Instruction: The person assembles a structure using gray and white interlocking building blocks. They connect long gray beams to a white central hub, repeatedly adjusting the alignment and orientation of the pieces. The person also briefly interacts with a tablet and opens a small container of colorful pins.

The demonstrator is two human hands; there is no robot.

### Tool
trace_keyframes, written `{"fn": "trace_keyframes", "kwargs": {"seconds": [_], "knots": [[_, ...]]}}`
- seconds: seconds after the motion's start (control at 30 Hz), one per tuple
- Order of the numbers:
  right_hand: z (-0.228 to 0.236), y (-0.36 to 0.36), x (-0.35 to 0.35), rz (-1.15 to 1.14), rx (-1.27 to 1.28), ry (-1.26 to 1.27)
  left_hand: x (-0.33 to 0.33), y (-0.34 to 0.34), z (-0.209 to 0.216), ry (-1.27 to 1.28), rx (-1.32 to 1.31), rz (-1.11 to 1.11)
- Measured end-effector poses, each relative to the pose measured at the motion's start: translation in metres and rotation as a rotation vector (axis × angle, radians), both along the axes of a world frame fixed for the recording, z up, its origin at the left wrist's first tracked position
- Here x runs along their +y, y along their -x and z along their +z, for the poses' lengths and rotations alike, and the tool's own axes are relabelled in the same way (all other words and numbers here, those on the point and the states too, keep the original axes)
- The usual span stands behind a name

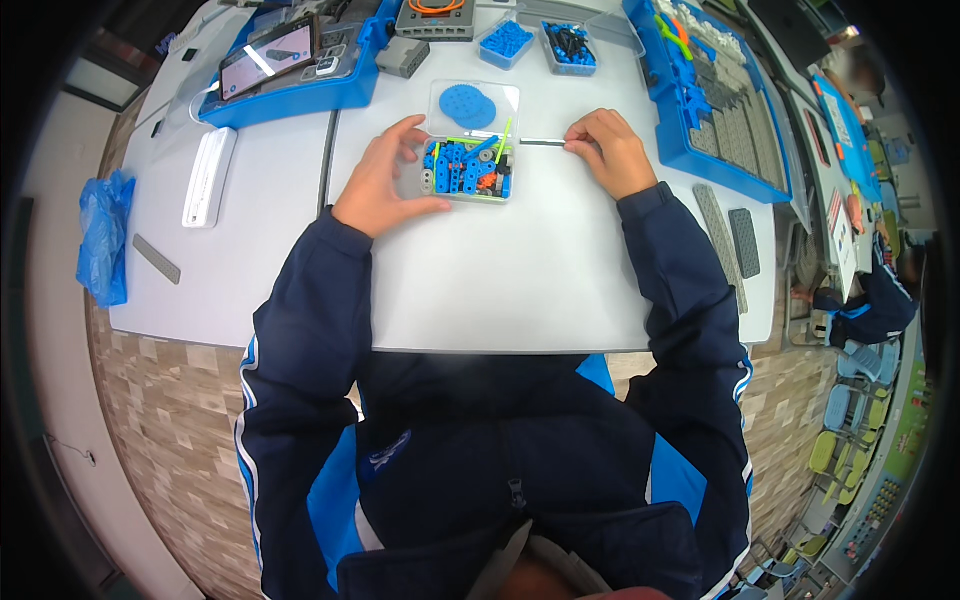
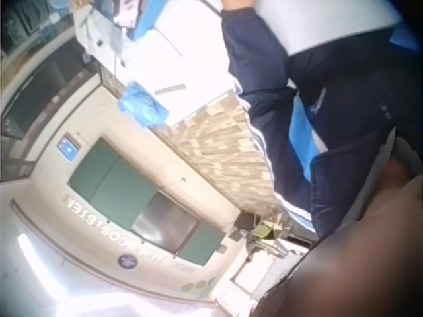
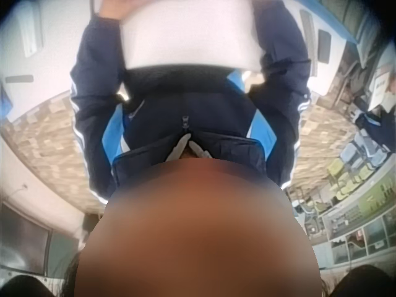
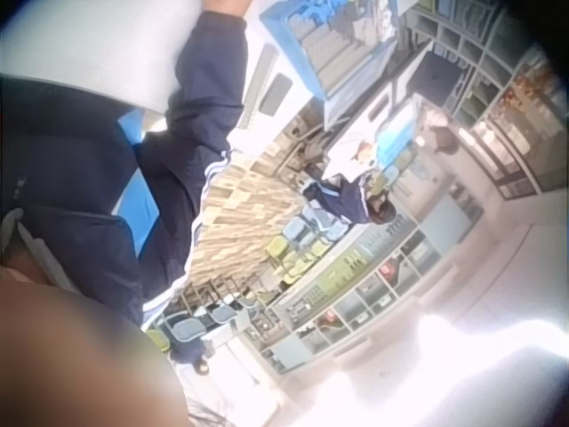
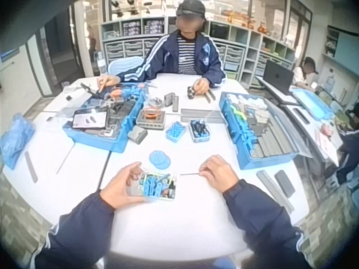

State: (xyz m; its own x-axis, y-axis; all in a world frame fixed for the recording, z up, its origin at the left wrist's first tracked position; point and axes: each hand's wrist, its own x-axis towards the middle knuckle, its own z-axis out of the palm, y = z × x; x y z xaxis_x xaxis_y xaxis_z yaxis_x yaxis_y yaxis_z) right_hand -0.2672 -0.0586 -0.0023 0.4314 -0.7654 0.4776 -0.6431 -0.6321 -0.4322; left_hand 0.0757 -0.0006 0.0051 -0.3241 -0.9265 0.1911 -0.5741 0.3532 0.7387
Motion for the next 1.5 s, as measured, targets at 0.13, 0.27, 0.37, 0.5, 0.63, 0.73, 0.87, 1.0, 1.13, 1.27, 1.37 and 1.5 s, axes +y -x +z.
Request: {"fn": "trace_keyframes", "kwargs": {"seconds": [0.13, 0.27, 0.37, 0.5, 0.63, 0.73, 0.87, 1.0, 1.13, 1.27, 1.37, 1.5], "knots": [[-0.002, 0.003, 0.001, -0.030, -0.039, -0.108, 0.000, -0.007, 0.022, 0.185, 0.050, 0.026], [-0.002, 0.014, -0.003, -0.074, -0.319, -0.303, 0.004, -0.001, 0.032, 0.283, 0.167, 0.092], [-0.001, 0.023, -0.004, -0.102, -0.374, -0.364, 0.004, 0.005, 0.028, 0.308, 0.229, 0.135], [0.001, 0.023, 0.003, -0.104, -0.179, -0.293, 0.003, 0.005, 0.018, 0.318, 0.263, 0.208], [0.003, 0.014, 0.008, -0.078, -0.100, -0.205, 0.003, 0.003, 0.012, 0.303, 0.273, 0.258], [0.003, 0.010, 0.010, -0.109, -0.108, -0.199, 0.004, 0.003, 0.011, 0.297, 0.277, 0.267], [0.002, 0.006, 0.009, -0.093, -0.124, -0.181, 0.004, 0.005, 0.010, 0.286, 0.291, 0.264], [0.001, 0.004, 0.009, -0.093, -0.131, -0.186, 0.005, 0.005, 0.012, 0.285, 0.286, 0.271], [0.002, 0.003, 0.010, -0.106, -0.133, -0.202, 0.006, 0.004, 0.013, 0.268, 0.266, 0.277], [0.002, 0.004, 0.010, -0.098, -0.140, -0.190, 0.005, 0.005, 0.012, 0.290, 0.272, 0.288], [0.002, 0.004, 0.010, -0.087, -0.146, -0.177, 0.004, 0.005, 0.010, 0.299, 0.271, 0.296], [0.002, 0.004, 0.010, -0.083, -0.140, -0.167, 0.004, 0.004, 0.009, 0.298, 0.266, 0.299]]}}
